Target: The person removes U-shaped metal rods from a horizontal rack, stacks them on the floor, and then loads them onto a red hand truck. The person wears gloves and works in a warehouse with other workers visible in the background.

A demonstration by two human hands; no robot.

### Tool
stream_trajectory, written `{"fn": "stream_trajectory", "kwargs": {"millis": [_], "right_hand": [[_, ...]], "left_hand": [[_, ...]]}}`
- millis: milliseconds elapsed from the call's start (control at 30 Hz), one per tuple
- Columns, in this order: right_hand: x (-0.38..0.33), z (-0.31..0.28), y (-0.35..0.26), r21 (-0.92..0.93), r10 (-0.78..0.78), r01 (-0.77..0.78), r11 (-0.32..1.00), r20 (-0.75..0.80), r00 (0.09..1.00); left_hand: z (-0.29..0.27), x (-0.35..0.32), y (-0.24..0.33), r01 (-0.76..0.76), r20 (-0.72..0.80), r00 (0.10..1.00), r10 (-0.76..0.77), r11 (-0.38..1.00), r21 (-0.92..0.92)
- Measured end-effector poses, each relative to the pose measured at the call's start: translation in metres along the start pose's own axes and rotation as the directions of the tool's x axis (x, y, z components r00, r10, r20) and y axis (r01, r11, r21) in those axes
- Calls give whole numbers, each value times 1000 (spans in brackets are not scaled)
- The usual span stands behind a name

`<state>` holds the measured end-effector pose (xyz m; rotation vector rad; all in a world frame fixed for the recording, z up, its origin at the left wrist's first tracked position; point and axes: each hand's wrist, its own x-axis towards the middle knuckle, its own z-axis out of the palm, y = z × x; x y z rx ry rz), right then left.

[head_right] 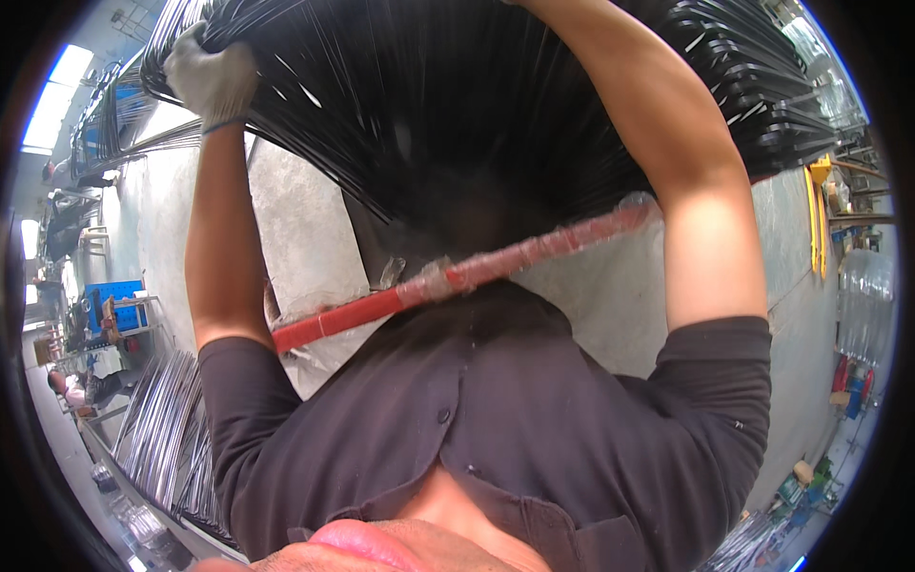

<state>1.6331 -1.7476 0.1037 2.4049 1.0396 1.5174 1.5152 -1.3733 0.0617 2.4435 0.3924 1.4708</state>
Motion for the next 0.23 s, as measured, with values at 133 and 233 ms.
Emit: {"fn": "stream_trajectory", "kwargs": {"millis": [133,233], "right_hand": [[-13,14,0,101,-45,70,992,-227,973],[-9,55,19,87,49,-29,996,-230,972]], "left_hand": [[9,-2,1,-111,12,994,111,991,70],[25,-9,3,-141,99,987,130,983,115]]}}
